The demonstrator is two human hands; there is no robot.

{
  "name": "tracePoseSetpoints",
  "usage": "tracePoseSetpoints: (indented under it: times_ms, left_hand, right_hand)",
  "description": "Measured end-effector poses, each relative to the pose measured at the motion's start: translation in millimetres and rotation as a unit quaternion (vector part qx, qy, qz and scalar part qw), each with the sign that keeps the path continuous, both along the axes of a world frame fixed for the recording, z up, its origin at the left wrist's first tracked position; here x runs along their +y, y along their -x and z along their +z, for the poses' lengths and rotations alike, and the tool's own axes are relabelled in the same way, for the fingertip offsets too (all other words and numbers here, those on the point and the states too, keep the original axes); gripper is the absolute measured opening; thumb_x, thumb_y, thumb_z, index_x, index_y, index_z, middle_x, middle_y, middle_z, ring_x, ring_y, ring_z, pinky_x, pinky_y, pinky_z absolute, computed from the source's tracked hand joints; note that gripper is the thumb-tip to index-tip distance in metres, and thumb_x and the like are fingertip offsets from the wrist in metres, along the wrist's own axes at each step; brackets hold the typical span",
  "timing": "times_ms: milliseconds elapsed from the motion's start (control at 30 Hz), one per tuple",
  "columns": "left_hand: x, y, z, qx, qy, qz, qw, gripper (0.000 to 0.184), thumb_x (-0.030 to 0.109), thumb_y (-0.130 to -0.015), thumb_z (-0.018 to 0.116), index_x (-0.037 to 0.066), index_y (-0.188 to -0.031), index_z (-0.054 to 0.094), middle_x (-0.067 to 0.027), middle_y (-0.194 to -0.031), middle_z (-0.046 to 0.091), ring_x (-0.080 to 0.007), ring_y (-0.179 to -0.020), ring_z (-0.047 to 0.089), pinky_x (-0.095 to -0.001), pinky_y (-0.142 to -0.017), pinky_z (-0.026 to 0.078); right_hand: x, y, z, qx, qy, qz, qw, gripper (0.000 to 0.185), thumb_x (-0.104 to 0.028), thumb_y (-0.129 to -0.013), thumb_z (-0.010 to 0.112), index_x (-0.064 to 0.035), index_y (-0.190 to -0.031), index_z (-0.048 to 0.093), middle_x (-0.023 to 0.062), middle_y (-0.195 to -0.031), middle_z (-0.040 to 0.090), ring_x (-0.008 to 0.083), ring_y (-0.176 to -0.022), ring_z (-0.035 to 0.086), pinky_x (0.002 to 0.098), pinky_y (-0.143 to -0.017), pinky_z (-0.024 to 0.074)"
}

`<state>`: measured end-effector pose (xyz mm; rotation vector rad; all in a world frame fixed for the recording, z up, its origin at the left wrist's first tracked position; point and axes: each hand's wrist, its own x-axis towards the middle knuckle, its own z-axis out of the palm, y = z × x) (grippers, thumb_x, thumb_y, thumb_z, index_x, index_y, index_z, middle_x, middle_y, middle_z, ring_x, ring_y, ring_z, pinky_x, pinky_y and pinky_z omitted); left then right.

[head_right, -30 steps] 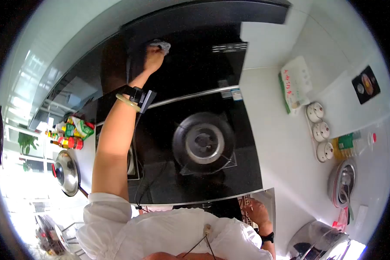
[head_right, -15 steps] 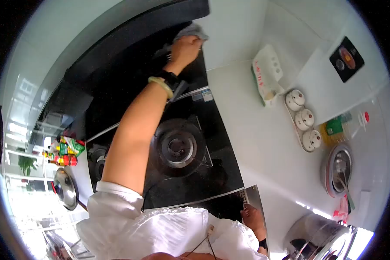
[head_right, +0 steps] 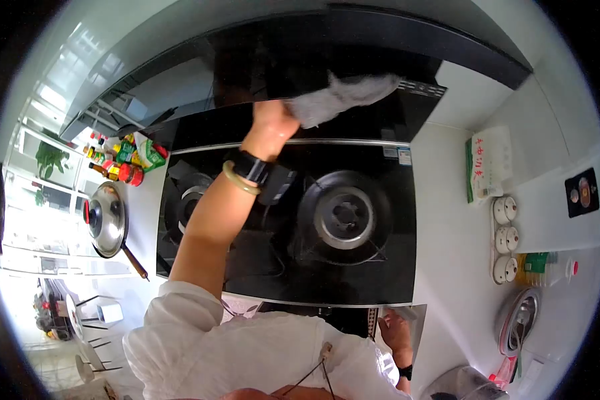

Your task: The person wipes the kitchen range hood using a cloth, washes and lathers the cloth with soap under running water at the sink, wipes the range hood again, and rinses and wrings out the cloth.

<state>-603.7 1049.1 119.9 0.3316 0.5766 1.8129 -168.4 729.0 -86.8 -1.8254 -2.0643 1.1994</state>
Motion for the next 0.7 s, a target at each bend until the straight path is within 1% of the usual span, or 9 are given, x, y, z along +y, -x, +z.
tracePoseSetpoints:
  times_ms: [67, 200, 333, 400, 500, 533, 567, 633, 700]
  left_hand:
    - [-34.3, 49.9, 11.4, 0.073, 0.046, 0.099, 0.991, 0.04, 0.037, -0.09, 0.055, 0.013, -0.121, 0.055, -0.0044, -0.12, 0.058, -0.0245, -0.108, 0.054, -0.0448, -0.094, 0.042]
    - [-78.9, 198.1, -8.8, 0.068, 0.05, 0.226, 0.97, 0.034, 0.032, -0.09, 0.049, 0.012, -0.118, 0.056, -0.005, -0.116, 0.059, -0.0232, -0.102, 0.056, -0.0396, -0.089, 0.046]
    - [-119.7, 339.0, -0.3, 0.147, 0.042, 0.414, 0.897, 0.033, 0.027, -0.088, 0.042, 0.007, -0.109, 0.057, -0.0093, -0.111, 0.059, -0.0233, -0.097, 0.057, -0.0344, -0.086, 0.046]
    - [-120.7, 447.2, -36.7, 0.19, 0.032, 0.454, 0.87, 0.031, 0.028, -0.089, 0.041, 0.006, -0.104, 0.058, -0.0085, -0.107, 0.06, -0.0231, -0.095, 0.057, -0.0342, -0.082, 0.047]
    - [-120.1, 487.4, -29.8, 0.168, 0.115, 0.41, 0.889, 0.031, 0.028, -0.09, 0.04, 0.005, -0.102, 0.057, -0.0082, -0.106, 0.06, -0.0239, -0.096, 0.057, -0.0335, -0.081, 0.047]
    - [-116.6, 513.8, -46.2, 0.351, 0.113, 0.421, 0.829, 0.031, 0.027, -0.09, 0.042, 0.005, -0.105, 0.056, -0.0093, -0.107, 0.06, -0.0248, -0.097, 0.057, -0.0338, -0.082, 0.047]
    - [-108.5, 546.0, -77.2, 0.521, 0.107, 0.417, 0.737, 0.031, 0.027, -0.09, 0.043, 0.005, -0.108, 0.056, -0.0104, -0.109, 0.06, -0.0256, -0.098, 0.057, -0.0341, -0.084, 0.046]
    - [-103.5, 546.3, -92.5, 0.628, 0.058, 0.39, 0.671, 0.032, 0.025, -0.09, 0.047, 0.004, -0.112, 0.055, -0.0115, -0.11, 0.06, -0.0251, -0.098, 0.057, -0.0338, -0.085, 0.047]
    - [-89.8, 504.4, -106.6, 0.53, -0.021, 0.369, 0.764, 0.032, 0.023, -0.09, 0.051, 0.003, -0.115, 0.055, -0.0113, -0.11, 0.06, -0.0223, -0.097, 0.058, -0.0327, -0.084, 0.048]
  right_hand:
    - [-6.5, 17.3, -3.3, -0.005, 0.001, 0.03, 1.0, 0.032, -0.012, -0.078, 0.067, 0.0002, -0.107, 0.059, 0.0143, -0.084, 0.068, 0.025, -0.072, 0.067, 0.0354, -0.066, 0.0535]
    - [-10.7, 75.5, 34.9, -0.013, 0.061, 0.029, 0.998, 0.03, -0.014, -0.077, 0.065, -0.0036, -0.106, 0.059, 0.0151, -0.082, 0.067, 0.0307, -0.076, 0.066, 0.0394, -0.067, 0.0519]
    - [-27.3, 98.6, 24.1, -0.01, 0.069, 0.039, 0.997, 0.03, -0.015, -0.077, 0.066, -0.0043, -0.104, 0.059, 0.0154, -0.08, 0.068, 0.0311, -0.074, 0.067, 0.0401, -0.065, 0.0526]
    - [-34.1, 114.9, 28.5, -0.032, 0.08, 0.03, 0.996, 0.029, -0.014, -0.077, 0.065, -0.0054, -0.103, 0.059, 0.0154, -0.079, 0.068, 0.0314, -0.073, 0.067, 0.0403, -0.065, 0.053]
    - [-44.3, 132.8, 28.5, -0.034, 0.098, 0.001, 0.995, 0.023, -0.014, -0.077, 0.064, -0.007, -0.099, 0.06, 0.0151, -0.076, 0.067, 0.0317, -0.072, 0.067, 0.0405, -0.064, 0.0529]
    - [-44.0, 141.4, 36.9, -0.047, 0.094, 0.006, 0.994, 0.022, -0.015, -0.077, 0.064, -0.0073, -0.097, 0.06, 0.0151, -0.077, 0.067, 0.0316, -0.073, 0.067, 0.0404, -0.065, 0.0529]
    - [-40.7, 151.9, 52.0, -0.06, 0.09, 0.013, 0.994, 0.021, -0.015, -0.077, 0.064, -0.0076, -0.096, 0.061, 0.0151, -0.078, 0.068, 0.0315, -0.073, 0.067, 0.0404, -0.065, 0.0529]
    - [-41.6, 155.6, 55.5, -0.069, 0.095, 0.018, 0.993, 0.019, -0.016, -0.077, 0.063, -0.0079, -0.095, 0.062, 0.0149, -0.08, 0.068, 0.0315, -0.074, 0.067, 0.0403, -0.065, 0.0529]
    - [-47.0, 148.8, 41.0, -0.056, 0.113, 0.017, 0.992, 0.019, -0.017, -0.077, 0.064, -0.0078, -0.094, 0.063, 0.0146, -0.082, 0.068, 0.0316, -0.076, 0.067, 0.0403, -0.066, 0.0528]
